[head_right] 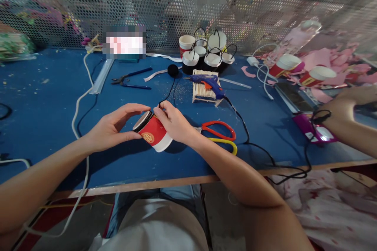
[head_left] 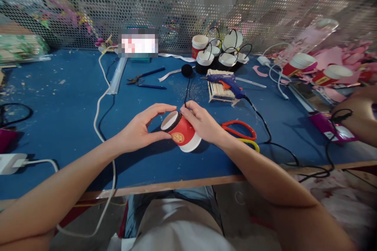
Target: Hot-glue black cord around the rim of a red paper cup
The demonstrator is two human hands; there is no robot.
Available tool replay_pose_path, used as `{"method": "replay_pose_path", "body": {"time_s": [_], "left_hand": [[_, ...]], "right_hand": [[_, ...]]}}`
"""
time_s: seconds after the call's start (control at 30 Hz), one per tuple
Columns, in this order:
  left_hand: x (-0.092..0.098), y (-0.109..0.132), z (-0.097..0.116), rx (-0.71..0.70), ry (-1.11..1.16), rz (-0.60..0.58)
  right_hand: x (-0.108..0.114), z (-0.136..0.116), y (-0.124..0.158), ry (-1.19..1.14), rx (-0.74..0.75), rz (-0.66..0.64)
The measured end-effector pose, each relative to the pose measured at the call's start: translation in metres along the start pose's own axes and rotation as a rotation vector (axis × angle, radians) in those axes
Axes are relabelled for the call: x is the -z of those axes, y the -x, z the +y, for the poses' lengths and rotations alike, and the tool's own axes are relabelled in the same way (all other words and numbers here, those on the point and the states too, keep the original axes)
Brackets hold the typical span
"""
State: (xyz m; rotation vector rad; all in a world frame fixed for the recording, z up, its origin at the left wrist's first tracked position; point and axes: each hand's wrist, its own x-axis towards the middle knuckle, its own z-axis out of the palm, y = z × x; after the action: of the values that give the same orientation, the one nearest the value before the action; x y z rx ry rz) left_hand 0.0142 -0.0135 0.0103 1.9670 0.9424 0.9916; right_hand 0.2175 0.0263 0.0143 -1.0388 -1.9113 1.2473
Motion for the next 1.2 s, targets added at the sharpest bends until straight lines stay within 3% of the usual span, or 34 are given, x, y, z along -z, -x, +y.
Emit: {"method": "replay_pose_path", "body": {"time_s": [0.3, 0.37, 0.43, 0.5, 0.57, 0.73, 1.03, 1.2], "left_hand": [[-0.014, 0.001, -0.009, 0.149, -0.007, 0.129], [-0.015, 0.002, -0.005, 0.052, -0.175, 0.253], [-0.016, 0.004, 0.003, -0.149, -0.491, 0.344], [-0.021, 0.005, 0.011, -0.325, -0.701, 0.244], [-0.029, 0.006, 0.015, -0.412, -0.795, 0.119], [-0.049, 0.007, 0.010, -0.269, -0.963, 0.070], [-0.045, 0.002, 0.005, -0.505, -0.902, 0.026], [-0.043, 0.003, 0.002, -0.405, -0.716, 0.052]], "right_hand": [[-0.002, 0.004, -0.002, 0.040, -0.007, 0.184], [-0.002, 0.005, -0.003, -0.010, -0.021, 0.219], [-0.002, 0.007, -0.004, -0.050, -0.041, 0.254], [-0.002, 0.007, -0.005, -0.037, -0.037, 0.276], [-0.003, 0.007, -0.005, 0.015, -0.015, 0.279], [-0.006, 0.007, -0.005, 0.075, 0.012, 0.281], [-0.006, 0.017, -0.010, 0.149, 0.033, 0.287], [-0.006, 0.021, -0.011, 0.143, 0.023, 0.287]]}}
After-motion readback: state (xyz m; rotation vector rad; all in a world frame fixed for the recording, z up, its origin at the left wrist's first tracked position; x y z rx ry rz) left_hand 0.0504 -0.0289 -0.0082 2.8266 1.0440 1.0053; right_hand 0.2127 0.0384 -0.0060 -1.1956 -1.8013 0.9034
